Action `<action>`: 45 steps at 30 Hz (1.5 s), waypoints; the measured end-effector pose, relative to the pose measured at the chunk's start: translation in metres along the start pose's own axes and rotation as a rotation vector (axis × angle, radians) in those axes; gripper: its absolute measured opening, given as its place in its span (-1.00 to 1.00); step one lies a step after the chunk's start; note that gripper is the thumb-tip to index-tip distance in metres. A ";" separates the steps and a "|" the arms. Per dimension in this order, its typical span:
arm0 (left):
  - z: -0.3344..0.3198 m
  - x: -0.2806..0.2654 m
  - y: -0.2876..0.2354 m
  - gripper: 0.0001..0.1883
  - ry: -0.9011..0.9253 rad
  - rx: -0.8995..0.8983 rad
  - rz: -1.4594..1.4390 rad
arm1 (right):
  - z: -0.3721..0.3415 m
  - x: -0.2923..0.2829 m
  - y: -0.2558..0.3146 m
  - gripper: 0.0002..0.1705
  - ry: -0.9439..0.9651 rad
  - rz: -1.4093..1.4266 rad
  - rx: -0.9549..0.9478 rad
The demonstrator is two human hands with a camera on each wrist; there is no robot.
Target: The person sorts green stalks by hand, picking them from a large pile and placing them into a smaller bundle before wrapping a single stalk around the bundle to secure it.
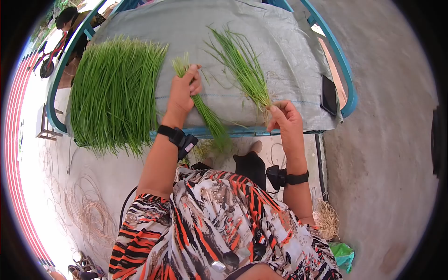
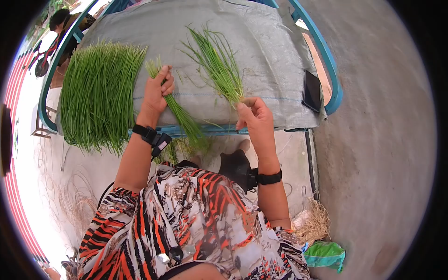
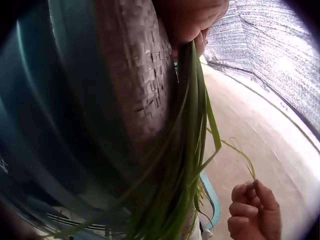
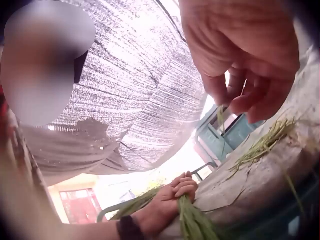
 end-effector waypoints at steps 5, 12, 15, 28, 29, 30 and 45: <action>-0.047 0.082 -0.005 -0.84 -0.069 0.198 0.807 | 0.001 -0.001 0.003 -0.85 0.052 -0.142 -0.036; -0.049 0.113 0.021 -0.82 0.241 0.406 1.232 | -0.004 0.007 0.005 -0.87 0.142 -0.186 -0.064; -0.050 0.105 0.021 -0.84 0.203 0.251 1.239 | -0.006 0.005 0.007 -0.88 0.146 -0.215 -0.047; -0.064 0.113 0.012 -0.80 0.005 -0.135 0.870 | -0.010 0.005 0.019 -0.77 -0.022 -0.132 -0.086; -0.065 0.118 0.014 -0.79 0.001 -0.114 0.843 | -0.006 0.011 0.023 -0.76 -0.038 -0.059 -0.109; -0.066 0.121 0.017 -0.79 0.008 -0.103 0.843 | -0.004 0.015 0.027 -0.76 -0.053 0.013 -0.134; -0.074 0.124 0.023 -0.81 0.036 -0.227 0.719 | 0.005 -0.012 0.034 -0.85 -0.208 -0.014 -0.268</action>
Point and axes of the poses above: each hand's wrist, its own z-axis towards the middle knuckle, its own x-axis out of the palm, y = z × x, the point moved 4 cm from there along z, towards the middle knuckle, and after that the axes turned 13 degrees about -x, right-handed, at the moved point
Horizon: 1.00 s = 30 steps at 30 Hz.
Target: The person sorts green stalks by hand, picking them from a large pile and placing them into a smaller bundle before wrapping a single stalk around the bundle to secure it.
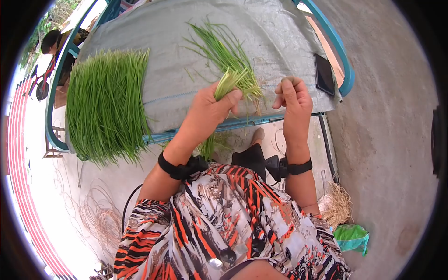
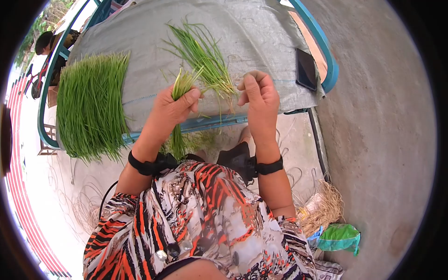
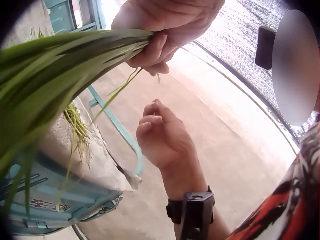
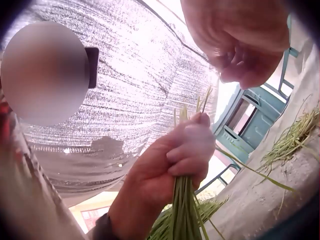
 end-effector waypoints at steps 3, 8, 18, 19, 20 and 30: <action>-0.005 0.002 -0.004 -0.83 -0.016 0.045 0.027 | -0.008 0.008 0.002 -0.84 0.064 0.066 0.050; -0.009 0.007 -0.012 -0.85 -0.094 0.183 0.160 | -0.012 0.035 0.012 -0.85 0.283 -0.004 0.066; -0.017 0.001 -0.016 -0.84 -0.104 0.199 0.111 | 0.004 0.000 0.008 -0.84 0.232 -0.108 0.060; -0.018 -0.001 -0.019 -0.83 -0.102 0.190 0.129 | 0.005 -0.001 0.008 -0.82 0.198 -0.087 0.053; -0.019 -0.002 -0.020 -0.83 -0.097 0.179 0.147 | 0.001 0.002 0.008 -0.80 0.198 -0.019 0.069; -0.009 0.009 -0.015 -0.82 0.015 0.062 0.051 | -0.014 0.024 -0.003 -0.80 0.165 0.373 0.179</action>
Point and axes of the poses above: each hand's wrist, its own z-axis towards the middle knuckle, its own x-axis out of the palm, y = z × x, the point moved 4 cm from there along z, towards the middle knuckle, and after that the axes turned 13 degrees about -x, right-handed, at the moved point
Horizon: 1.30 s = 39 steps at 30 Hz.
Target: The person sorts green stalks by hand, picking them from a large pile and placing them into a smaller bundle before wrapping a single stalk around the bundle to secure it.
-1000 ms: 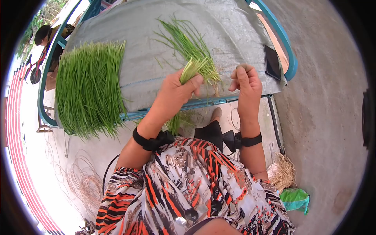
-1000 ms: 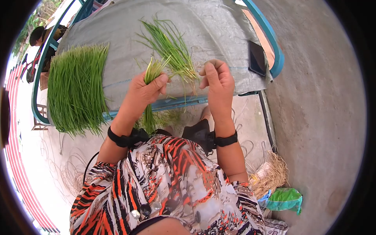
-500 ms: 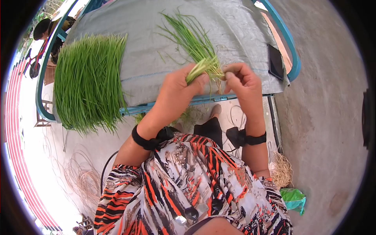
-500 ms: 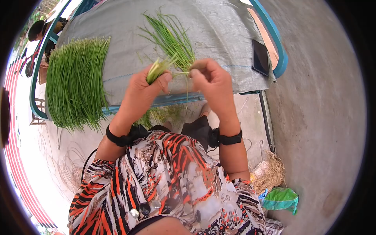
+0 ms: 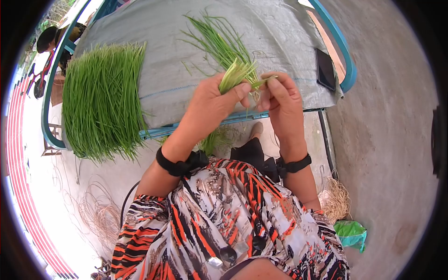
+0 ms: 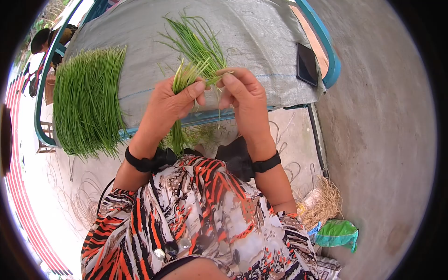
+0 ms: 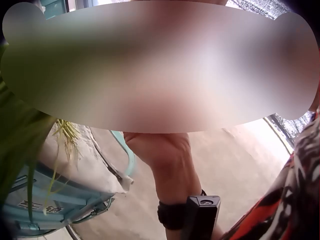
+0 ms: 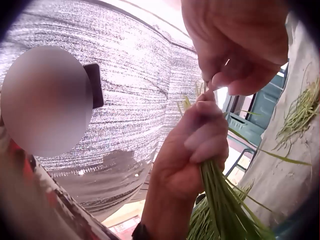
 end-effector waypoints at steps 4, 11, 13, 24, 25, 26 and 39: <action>0.004 -0.010 0.010 -0.83 0.030 -0.100 -0.057 | 0.007 -0.008 0.006 -0.81 -0.075 0.050 -0.069; 0.018 -0.062 0.038 -0.80 -0.108 -0.184 -0.126 | 0.013 -0.021 0.013 -0.78 -0.123 -0.044 -0.106; 0.020 -0.072 0.041 -0.81 -0.144 -0.187 -0.093 | 0.013 -0.019 0.015 -0.78 -0.115 -0.054 -0.104; 0.020 -0.087 0.044 -0.79 -0.416 -0.038 0.194 | 0.022 -0.011 0.021 -0.71 -0.084 -0.144 -0.102; 0.017 -0.084 0.037 -0.78 -0.464 0.016 0.167 | 0.023 -0.010 0.021 -0.70 -0.079 -0.151 -0.095; 0.014 -0.079 0.030 -0.77 -0.511 0.071 0.140 | 0.024 -0.009 0.021 -0.70 -0.066 -0.160 -0.088; 0.005 0.000 0.006 -0.81 0.024 -0.054 -0.192 | 0.022 0.011 0.009 -0.68 0.025 -0.191 0.022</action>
Point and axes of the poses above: each hand's wrist, its own z-axis towards the middle knuckle, its own x-axis out of the palm, y = z × x, the point moved 4 cm from there along z, towards the middle knuckle, and after that the axes turned 13 degrees about -x, right-handed, at the moved point
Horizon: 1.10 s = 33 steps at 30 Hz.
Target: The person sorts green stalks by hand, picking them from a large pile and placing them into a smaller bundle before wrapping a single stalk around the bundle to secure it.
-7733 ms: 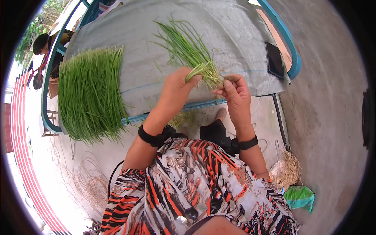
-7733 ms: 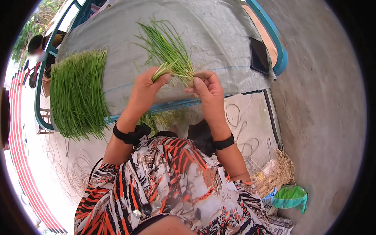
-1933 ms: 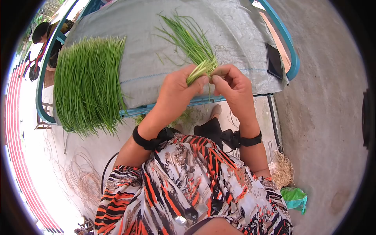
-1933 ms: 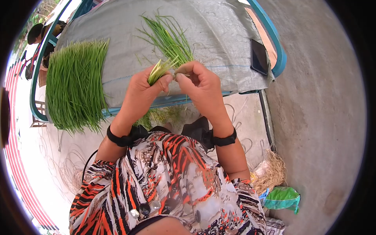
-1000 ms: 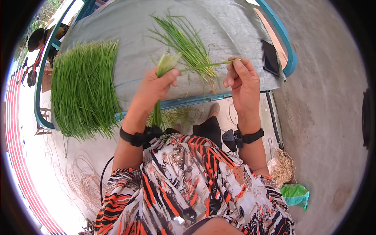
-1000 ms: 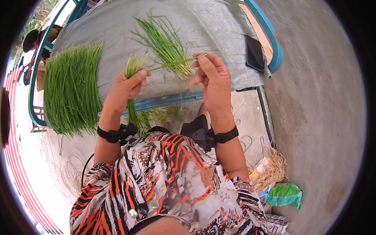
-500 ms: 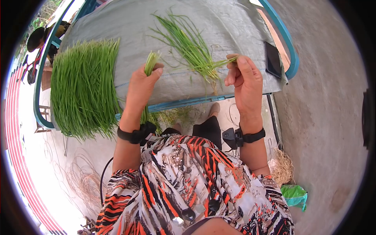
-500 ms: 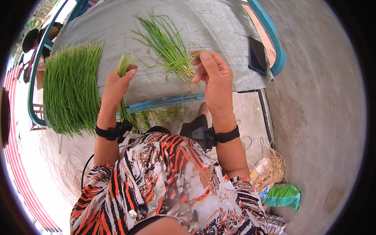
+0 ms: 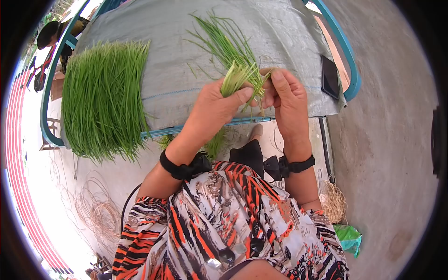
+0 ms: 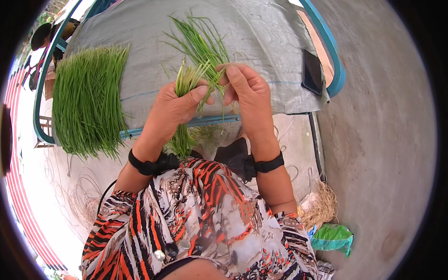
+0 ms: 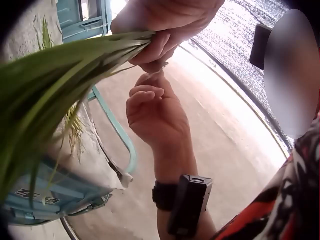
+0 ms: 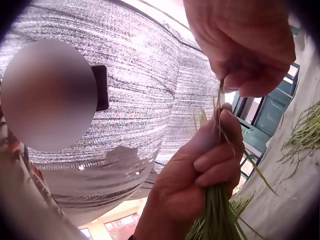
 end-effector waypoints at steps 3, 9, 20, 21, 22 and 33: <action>-0.001 0.002 0.002 -0.81 0.059 -0.059 -0.157 | -0.002 -0.001 -0.006 -0.66 -0.011 0.098 0.038; -0.001 0.004 0.003 -0.82 0.085 -0.047 -0.218 | -0.006 0.007 -0.005 -0.67 0.025 0.194 0.071; -0.001 0.002 0.008 -0.84 -0.007 -0.052 -0.266 | -0.009 0.008 -0.008 -0.81 -0.024 -0.031 0.019; -0.001 0.002 0.009 -0.85 0.004 -0.050 -0.283 | -0.009 0.008 -0.008 -0.81 -0.020 -0.031 0.019; -0.001 0.002 0.010 -0.85 0.015 -0.048 -0.299 | -0.009 0.008 -0.008 -0.81 -0.016 -0.031 0.018; -0.001 0.004 0.011 -0.84 0.060 -0.041 -0.216 | -0.004 0.003 -0.001 -0.69 -0.018 0.068 0.002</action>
Point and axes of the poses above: each hand's wrist, its own z-axis towards the middle knuckle, its own x-axis out of the palm, y = z × x, the point moved 4 cm from there along z, towards the middle knuckle, and after that the axes turned 13 degrees about -x, right-handed, at the moved point
